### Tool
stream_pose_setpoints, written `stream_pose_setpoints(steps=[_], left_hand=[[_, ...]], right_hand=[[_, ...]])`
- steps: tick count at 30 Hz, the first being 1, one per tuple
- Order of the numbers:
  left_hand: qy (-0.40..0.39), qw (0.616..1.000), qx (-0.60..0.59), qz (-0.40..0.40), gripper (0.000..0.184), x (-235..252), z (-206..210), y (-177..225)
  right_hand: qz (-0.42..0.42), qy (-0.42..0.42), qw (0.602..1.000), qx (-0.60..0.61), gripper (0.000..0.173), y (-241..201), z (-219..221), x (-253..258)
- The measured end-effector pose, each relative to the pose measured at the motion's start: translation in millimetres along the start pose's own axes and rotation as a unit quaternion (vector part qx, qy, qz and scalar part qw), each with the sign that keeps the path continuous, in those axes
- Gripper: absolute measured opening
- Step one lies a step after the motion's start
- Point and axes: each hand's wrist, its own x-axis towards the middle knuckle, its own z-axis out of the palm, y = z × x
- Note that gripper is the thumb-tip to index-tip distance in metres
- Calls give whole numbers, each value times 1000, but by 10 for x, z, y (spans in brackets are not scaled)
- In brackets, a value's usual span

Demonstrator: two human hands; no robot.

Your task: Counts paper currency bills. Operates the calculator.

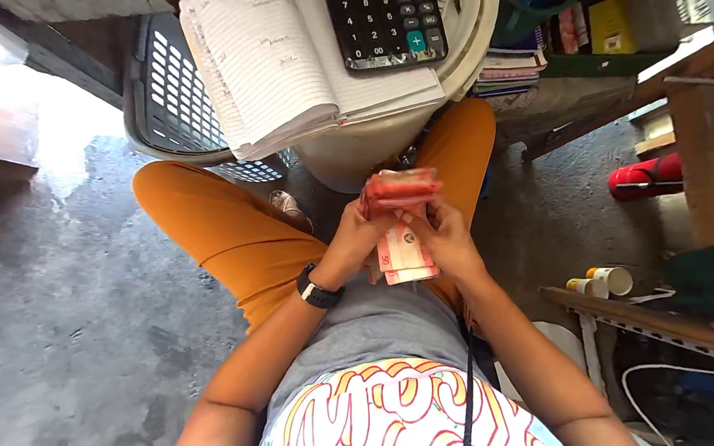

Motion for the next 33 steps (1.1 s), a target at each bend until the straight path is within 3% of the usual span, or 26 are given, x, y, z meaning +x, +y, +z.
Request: stream_pose_setpoints(steps=[3,6,13,19,25,29,33], left_hand=[[-28,993,-80,-78,18,-14,-112,67],[-8,992,-70,-101,14,-26,-134,37],[69,995,58,29,27,105,-32,-121],[54,993,103,32,21,192,30,-185],[125,979,131,90,25,225,7,-209],[111,984,122,64,19,217,-1,-292],[63,995,76,32,12,217,56,-304]], right_hand=[[84,33,981,170,22,87,-43,74],[113,48,962,245,19,200,-97,78],[101,79,957,259,27,305,-157,85],[114,78,946,294,24,420,-189,74],[139,91,950,263,22,494,-276,-62],[101,75,929,347,21,389,-365,-49],[74,103,944,305,19,262,-240,61]])
